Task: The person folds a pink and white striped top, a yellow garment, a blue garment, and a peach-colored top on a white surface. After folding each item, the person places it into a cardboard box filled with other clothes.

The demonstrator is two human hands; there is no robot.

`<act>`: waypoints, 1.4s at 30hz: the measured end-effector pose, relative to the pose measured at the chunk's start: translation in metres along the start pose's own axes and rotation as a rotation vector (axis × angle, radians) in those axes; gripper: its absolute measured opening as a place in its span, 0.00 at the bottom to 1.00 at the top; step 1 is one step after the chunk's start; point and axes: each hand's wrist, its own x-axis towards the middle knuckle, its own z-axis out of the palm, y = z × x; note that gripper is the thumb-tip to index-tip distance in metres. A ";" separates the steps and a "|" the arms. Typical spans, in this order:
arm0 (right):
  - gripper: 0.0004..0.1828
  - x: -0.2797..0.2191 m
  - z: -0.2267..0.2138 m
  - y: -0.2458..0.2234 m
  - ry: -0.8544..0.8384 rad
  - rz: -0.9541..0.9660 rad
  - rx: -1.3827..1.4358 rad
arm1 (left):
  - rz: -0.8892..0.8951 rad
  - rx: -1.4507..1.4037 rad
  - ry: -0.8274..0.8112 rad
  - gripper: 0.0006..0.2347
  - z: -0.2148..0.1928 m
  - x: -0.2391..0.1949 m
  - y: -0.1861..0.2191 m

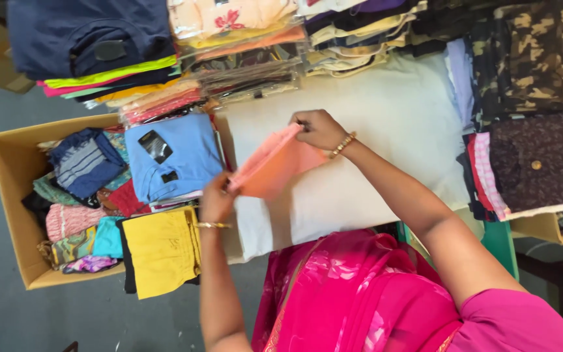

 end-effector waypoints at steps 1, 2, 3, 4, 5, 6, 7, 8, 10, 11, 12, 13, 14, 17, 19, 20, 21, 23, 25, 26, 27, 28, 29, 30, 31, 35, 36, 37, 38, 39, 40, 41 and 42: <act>0.09 0.015 0.006 -0.005 0.017 -0.026 0.102 | 0.014 0.087 0.054 0.13 -0.027 0.008 0.013; 0.08 0.029 0.015 -0.011 0.029 -0.052 0.206 | 0.023 0.174 0.109 0.11 -0.056 0.015 0.024; 0.08 0.039 0.023 -0.029 0.018 -0.063 0.207 | 0.016 0.177 0.123 0.11 -0.079 0.019 0.028; 0.08 0.051 0.031 -0.047 0.073 -0.081 0.229 | 0.048 0.211 0.253 0.10 -0.104 0.026 0.032; 0.09 0.063 0.039 -0.067 0.127 -0.098 0.251 | 0.080 0.245 0.383 0.10 -0.129 0.032 0.035; 0.09 0.067 0.046 -0.089 0.116 -0.108 0.251 | 0.073 0.247 0.397 0.10 -0.151 0.026 0.049; 0.10 0.071 0.052 -0.111 0.206 -0.191 0.225 | 0.136 0.230 0.462 0.09 -0.172 0.021 0.063; 0.12 0.074 0.060 -0.132 0.297 -0.270 0.200 | 0.198 0.214 0.523 0.08 -0.192 0.015 0.076; 0.12 0.077 0.091 -0.140 0.360 -0.357 0.148 | 0.288 0.242 0.572 0.08 -0.209 0.012 0.057; 0.13 0.078 0.106 -0.143 0.432 -0.438 0.093 | 0.385 0.268 0.608 0.07 -0.217 0.011 0.047; 0.13 0.079 0.130 -0.129 0.424 -0.446 0.097 | 0.379 0.272 0.618 0.07 -0.216 0.015 0.013; 0.13 0.081 0.153 -0.115 0.399 -0.457 -0.016 | 0.383 0.365 0.568 0.09 -0.215 0.019 -0.021; 0.13 0.082 0.175 -0.100 0.375 -0.467 -0.130 | 0.387 0.455 0.516 0.10 -0.212 0.024 -0.055; 0.12 0.086 0.233 -0.045 0.235 -0.439 -0.302 | 0.117 0.595 0.268 0.10 -0.173 0.030 -0.161; 0.11 0.081 0.248 -0.024 0.168 -0.415 -0.387 | 0.040 0.596 0.212 0.08 -0.164 0.019 -0.153; 0.09 0.079 0.254 -0.013 0.106 -0.389 -0.475 | -0.032 0.593 0.156 0.07 -0.158 0.015 -0.149; 0.09 0.077 0.250 -0.017 0.103 -0.391 -0.477 | -0.033 0.590 0.158 0.07 -0.163 0.017 -0.147; 0.15 0.068 0.242 -0.023 0.004 -0.376 -0.439 | -0.111 0.619 0.155 0.07 -0.168 0.019 -0.144; 0.15 0.069 0.239 -0.029 0.003 -0.369 -0.466 | -0.081 0.596 0.211 0.08 -0.166 0.034 -0.150; 0.16 0.072 0.238 -0.032 0.011 -0.365 -0.491 | -0.046 0.580 0.270 0.09 -0.166 0.043 -0.152; 0.16 0.074 0.238 -0.046 0.011 -0.364 -0.492 | -0.045 0.579 0.269 0.09 -0.159 0.058 -0.157; 0.18 0.077 0.237 -0.060 0.021 -0.393 -0.523 | 0.062 0.475 0.362 0.09 -0.151 0.073 -0.161; 0.22 0.080 0.236 -0.074 0.031 -0.422 -0.555 | 0.168 0.368 0.453 0.09 -0.143 0.089 -0.165; 0.22 0.077 0.243 -0.076 0.035 -0.420 -0.556 | 0.172 0.367 0.451 0.09 -0.133 0.100 -0.163; 0.27 0.074 0.249 -0.078 0.121 -0.434 -0.567 | 0.212 0.350 0.556 0.10 -0.123 0.112 -0.160; 0.26 0.077 0.286 -0.029 0.321 -0.228 -0.302 | 0.085 0.356 0.812 0.13 -0.102 0.147 -0.198; 0.26 0.077 0.287 -0.020 0.323 -0.218 -0.304 | 0.087 0.354 0.802 0.13 -0.110 0.145 -0.202; 0.26 0.077 0.288 -0.009 0.263 -0.013 -0.128 | -0.051 0.273 0.760 0.14 -0.117 0.142 -0.205; 0.26 0.077 0.290 0.000 0.198 0.188 0.053 | -0.188 0.195 0.715 0.15 -0.126 0.140 -0.209; 0.26 0.079 0.291 0.010 0.202 0.196 0.055 | -0.186 0.197 0.706 0.15 -0.128 0.136 -0.219; 0.29 0.085 0.293 0.018 0.192 0.244 0.165 | -0.258 0.133 0.620 0.17 -0.133 0.133 -0.230; 0.32 0.090 0.294 0.025 0.182 0.290 0.275 | -0.329 0.069 0.533 0.19 -0.140 0.130 -0.240; 0.32 0.092 0.296 0.030 0.185 0.292 0.280 | -0.327 0.074 0.530 0.19 -0.141 0.129 -0.244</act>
